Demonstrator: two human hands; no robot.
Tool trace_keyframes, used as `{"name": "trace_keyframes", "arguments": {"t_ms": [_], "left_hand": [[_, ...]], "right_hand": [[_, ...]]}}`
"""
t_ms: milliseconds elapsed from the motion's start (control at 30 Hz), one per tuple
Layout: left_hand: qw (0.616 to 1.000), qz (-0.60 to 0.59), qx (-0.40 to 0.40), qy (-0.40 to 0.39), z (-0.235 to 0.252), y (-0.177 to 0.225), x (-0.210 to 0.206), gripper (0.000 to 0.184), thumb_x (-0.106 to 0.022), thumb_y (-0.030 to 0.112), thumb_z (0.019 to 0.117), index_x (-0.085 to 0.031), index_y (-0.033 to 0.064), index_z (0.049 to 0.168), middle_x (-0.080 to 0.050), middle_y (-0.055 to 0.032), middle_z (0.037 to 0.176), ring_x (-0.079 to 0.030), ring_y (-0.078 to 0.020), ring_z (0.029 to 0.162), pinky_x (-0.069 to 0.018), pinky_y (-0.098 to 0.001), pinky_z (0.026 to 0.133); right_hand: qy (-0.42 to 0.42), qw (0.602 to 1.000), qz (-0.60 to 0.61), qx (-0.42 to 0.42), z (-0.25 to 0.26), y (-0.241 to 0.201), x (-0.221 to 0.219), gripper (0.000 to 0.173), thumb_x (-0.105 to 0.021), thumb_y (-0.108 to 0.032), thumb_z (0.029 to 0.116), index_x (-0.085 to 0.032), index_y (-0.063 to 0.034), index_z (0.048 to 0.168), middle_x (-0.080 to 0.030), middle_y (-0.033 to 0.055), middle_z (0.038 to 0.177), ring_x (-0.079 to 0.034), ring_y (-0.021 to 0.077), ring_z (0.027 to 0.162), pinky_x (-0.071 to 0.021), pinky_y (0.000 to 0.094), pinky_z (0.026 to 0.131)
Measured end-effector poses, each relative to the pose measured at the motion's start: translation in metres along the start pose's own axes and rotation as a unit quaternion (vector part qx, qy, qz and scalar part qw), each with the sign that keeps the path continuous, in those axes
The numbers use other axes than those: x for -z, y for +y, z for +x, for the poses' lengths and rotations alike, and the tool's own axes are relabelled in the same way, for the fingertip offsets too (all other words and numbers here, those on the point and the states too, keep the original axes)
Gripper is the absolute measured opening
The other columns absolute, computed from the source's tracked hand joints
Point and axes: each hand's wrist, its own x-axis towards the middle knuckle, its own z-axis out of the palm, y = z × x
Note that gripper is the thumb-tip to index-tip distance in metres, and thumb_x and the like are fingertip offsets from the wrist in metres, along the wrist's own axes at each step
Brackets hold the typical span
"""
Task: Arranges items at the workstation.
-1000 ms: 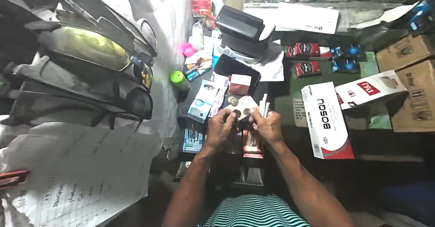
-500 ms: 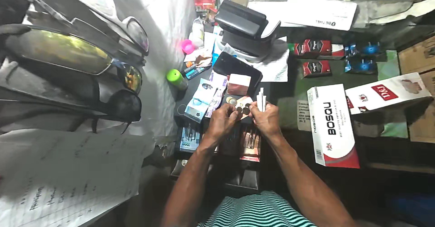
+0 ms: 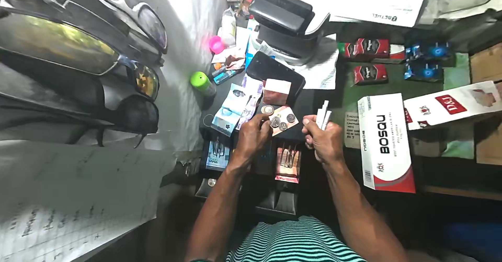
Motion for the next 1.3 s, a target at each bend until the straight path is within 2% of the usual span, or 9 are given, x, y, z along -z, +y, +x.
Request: {"name": "trace_keyframes", "arguments": {"t_ms": [300, 433, 533, 633, 733, 933, 1067, 1167, 1300], "left_hand": [[0.989, -0.045, -0.095, 0.1, -0.08, -0.023, 0.01, 0.025, -0.057, 0.013, 0.1034, -0.069, -0.0024, 0.119, -0.075, -0.0062, 0.094, -0.07, -0.0094, 0.074, -0.0605, -0.0265, 0.067], [0.981, -0.013, -0.137, 0.138, -0.111, -0.026, 0.008, 0.027, -0.063, 0.013, 0.1003, -0.07, -0.0049, 0.118, -0.073, -0.014, 0.112, -0.071, -0.0142, 0.101, -0.0597, -0.0291, 0.089], [0.968, -0.03, -0.206, 0.142, -0.106, -0.011, 0.004, 0.052, -0.068, 0.029, 0.0979, -0.06, -0.0079, 0.134, -0.063, -0.0221, 0.135, -0.06, -0.0262, 0.128, -0.0493, -0.0427, 0.11], [0.965, -0.076, -0.231, 0.1, -0.101, -0.001, 0.01, 0.065, -0.056, 0.043, 0.1037, -0.05, -0.0073, 0.144, -0.055, -0.0206, 0.146, -0.052, -0.026, 0.138, -0.0431, -0.0448, 0.116], [0.96, -0.129, -0.24, 0.072, -0.122, -0.012, 0.02, 0.06, -0.047, 0.044, 0.1074, -0.061, -0.0095, 0.131, -0.065, -0.022, 0.131, -0.063, -0.0262, 0.125, -0.0507, -0.0438, 0.109], [0.96, -0.151, -0.182, 0.153, -0.216, -0.075, 0.046, 0.043, -0.057, 0.035, 0.1051, -0.068, -0.004, 0.121, -0.072, -0.0157, 0.119, -0.068, -0.02, 0.115, -0.0564, -0.037, 0.102], [0.976, 0.067, -0.058, 0.201, -0.285, -0.135, 0.078, 0.052, -0.064, 0.046, 0.0979, -0.071, -0.002, 0.116, -0.074, -0.0137, 0.104, -0.072, -0.0145, 0.086, -0.0609, -0.0313, 0.078], [0.976, 0.077, 0.019, 0.205, -0.337, -0.186, 0.112, 0.047, -0.06, 0.045, 0.0994, -0.07, 0.0002, 0.107, -0.072, -0.0093, 0.086, -0.067, -0.0133, 0.064, -0.0595, -0.032, 0.06], [0.964, 0.02, 0.051, 0.259, -0.405, -0.259, 0.174, 0.048, -0.058, 0.041, 0.0994, -0.07, -0.0043, 0.105, -0.072, -0.0106, 0.079, -0.068, -0.0141, 0.064, -0.0591, -0.0329, 0.061]], "right_hand": [[-0.053, 0.986, 0.155, -0.036, -0.02, 0.009, 0.024, 0.012, -0.055, -0.008, 0.1039, -0.064, -0.0001, 0.101, -0.059, 0.0028, 0.067, -0.052, 0.0078, 0.046, -0.05, 0.0225, 0.043], [-0.11, 0.981, 0.155, -0.039, -0.025, 0.012, 0.012, 0.017, -0.055, -0.01, 0.1041, -0.062, -0.001, 0.091, -0.059, 0.0034, 0.065, -0.052, 0.0088, 0.045, -0.0494, 0.0227, 0.043], [-0.223, 0.966, 0.123, -0.047, -0.046, 0.016, -0.008, 0.012, -0.057, -0.009, 0.1011, -0.062, -0.0029, 0.092, -0.063, 0.0007, 0.066, -0.055, 0.0066, 0.048, -0.0505, 0.0209, 0.045], [-0.365, 0.928, 0.043, -0.051, -0.077, 0.017, -0.025, 0.004, -0.063, -0.012, 0.0957, -0.063, -0.0088, 0.098, -0.066, -0.0076, 0.07, -0.059, 0.0018, 0.053, -0.0522, 0.0191, 0.049], [-0.437, 0.897, 0.024, -0.065, -0.102, 0.022, -0.041, 0.003, -0.062, -0.008, 0.0946, -0.064, -0.0108, 0.094, -0.065, -0.0089, 0.068, -0.058, 0.0012, 0.052, -0.0517, 0.0197, 0.049], [-0.513, 0.851, -0.058, -0.098, -0.159, 0.065, -0.087, 0.007, -0.064, -0.014, 0.0967, -0.064, -0.0081, 0.092, -0.061, -0.0062, 0.067, -0.056, 0.0013, 0.053, -0.0494, 0.0201, 0.051], [-0.536, 0.778, -0.328, -0.019, -0.211, 0.093, -0.153, 0.032, -0.064, -0.005, 0.0942, -0.058, 0.0083, 0.122, -0.068, 0.0221, 0.096, -0.069, 0.0303, 0.087, -0.0565, 0.0473, 0.082], [-0.552, 0.712, -0.433, -0.035, -0.249, 0.121, -0.222, 0.046, -0.064, -0.011, 0.0974, -0.05, 0.0018, 0.139, -0.069, 0.0236, 0.109, -0.07, 0.037, 0.102, -0.0546, 0.0542, 0.092], [-0.585, 0.658, -0.472, -0.043, -0.318, 0.161, -0.325, 0.056, -0.067, -0.011, 0.0954, -0.045, -0.0008, 0.146, -0.065, 0.0251, 0.123, -0.066, 0.0392, 0.113, -0.0518, 0.0563, 0.098]]}}
